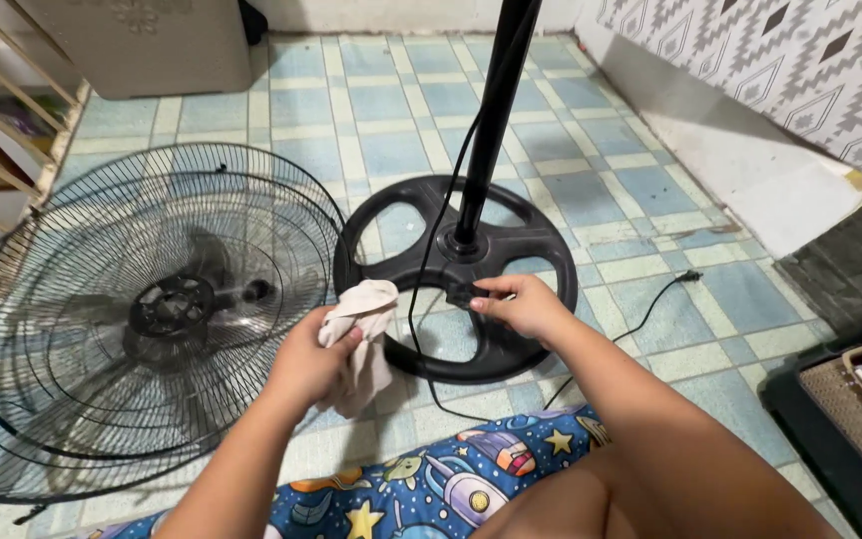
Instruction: The person wipes the stand and base of a black pedestal fan with a white cloth, then cleans the front wire cage and blades. They reattach the front cage and adjust the fan head, completing the cleaning and reassembly.
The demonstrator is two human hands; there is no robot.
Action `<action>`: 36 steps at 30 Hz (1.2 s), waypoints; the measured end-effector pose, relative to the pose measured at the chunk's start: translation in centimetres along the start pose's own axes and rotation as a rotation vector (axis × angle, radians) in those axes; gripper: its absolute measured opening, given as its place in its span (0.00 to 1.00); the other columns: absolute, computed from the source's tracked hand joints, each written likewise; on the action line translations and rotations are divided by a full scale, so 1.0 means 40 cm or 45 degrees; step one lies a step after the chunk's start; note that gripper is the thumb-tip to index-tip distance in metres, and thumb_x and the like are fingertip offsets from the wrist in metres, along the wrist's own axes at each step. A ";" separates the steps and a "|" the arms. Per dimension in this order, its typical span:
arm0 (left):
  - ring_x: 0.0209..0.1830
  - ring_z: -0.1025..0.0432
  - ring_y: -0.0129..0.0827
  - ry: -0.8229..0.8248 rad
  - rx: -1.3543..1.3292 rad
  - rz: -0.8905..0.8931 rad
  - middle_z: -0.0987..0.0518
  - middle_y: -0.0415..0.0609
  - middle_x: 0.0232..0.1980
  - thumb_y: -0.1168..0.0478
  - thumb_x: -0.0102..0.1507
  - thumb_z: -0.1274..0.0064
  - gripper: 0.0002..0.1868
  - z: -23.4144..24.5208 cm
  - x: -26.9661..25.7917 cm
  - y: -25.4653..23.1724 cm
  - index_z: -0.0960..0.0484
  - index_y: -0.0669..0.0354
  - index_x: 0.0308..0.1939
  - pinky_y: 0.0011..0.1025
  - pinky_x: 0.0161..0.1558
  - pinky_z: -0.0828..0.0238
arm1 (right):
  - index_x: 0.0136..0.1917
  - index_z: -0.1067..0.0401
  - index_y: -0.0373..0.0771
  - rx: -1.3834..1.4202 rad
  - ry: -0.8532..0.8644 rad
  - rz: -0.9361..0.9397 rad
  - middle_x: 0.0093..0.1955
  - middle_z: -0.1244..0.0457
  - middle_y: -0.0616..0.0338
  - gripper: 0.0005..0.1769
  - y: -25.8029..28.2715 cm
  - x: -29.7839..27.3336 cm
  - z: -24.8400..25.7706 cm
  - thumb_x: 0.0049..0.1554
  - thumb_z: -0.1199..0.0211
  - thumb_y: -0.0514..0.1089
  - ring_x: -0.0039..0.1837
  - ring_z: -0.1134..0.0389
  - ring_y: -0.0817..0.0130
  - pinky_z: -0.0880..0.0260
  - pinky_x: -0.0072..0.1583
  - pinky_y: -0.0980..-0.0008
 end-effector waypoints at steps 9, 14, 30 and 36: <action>0.39 0.21 0.34 -0.019 -0.064 0.257 0.14 0.50 0.44 0.56 0.61 0.39 0.24 0.054 -0.025 0.067 0.21 0.55 0.60 0.32 0.41 0.25 | 0.55 0.20 0.41 -0.284 -0.050 0.075 0.33 0.36 0.66 0.18 -0.128 0.042 -0.040 0.50 0.26 0.45 0.36 0.37 0.77 0.35 0.41 0.74; 0.38 0.22 0.33 -0.030 -0.250 0.369 0.14 0.50 0.44 0.57 0.63 0.42 0.21 0.064 -0.013 0.096 0.20 0.58 0.59 0.32 0.38 0.25 | 0.55 0.22 0.44 -0.537 -0.132 0.023 0.36 0.32 0.60 0.18 -0.178 0.035 -0.074 0.53 0.29 0.51 0.40 0.31 0.67 0.31 0.46 0.68; 0.31 0.26 0.30 -0.002 -0.282 0.448 0.15 0.49 0.39 0.58 0.64 0.43 0.19 0.044 -0.007 0.158 0.19 0.58 0.57 0.31 0.31 0.30 | 0.63 0.24 0.54 -0.878 -0.275 -0.527 0.55 0.28 0.55 0.21 -0.345 0.046 0.004 0.56 0.33 0.53 0.59 0.28 0.55 0.29 0.61 0.58; 0.31 0.25 0.30 -0.013 -0.115 0.465 0.15 0.49 0.37 0.55 0.62 0.41 0.20 0.038 -0.007 0.144 0.19 0.58 0.57 0.30 0.32 0.29 | 0.68 0.27 0.57 -0.924 -0.266 -0.523 0.58 0.29 0.55 0.24 -0.373 0.068 0.009 0.58 0.36 0.55 0.61 0.29 0.54 0.30 0.61 0.57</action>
Point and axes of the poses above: each hand's wrist, its own x-axis towards the middle knuckle, its own z-axis out of the back of the hand, y = z × x, the point moved 2 cm from there along x, towards the middle knuckle
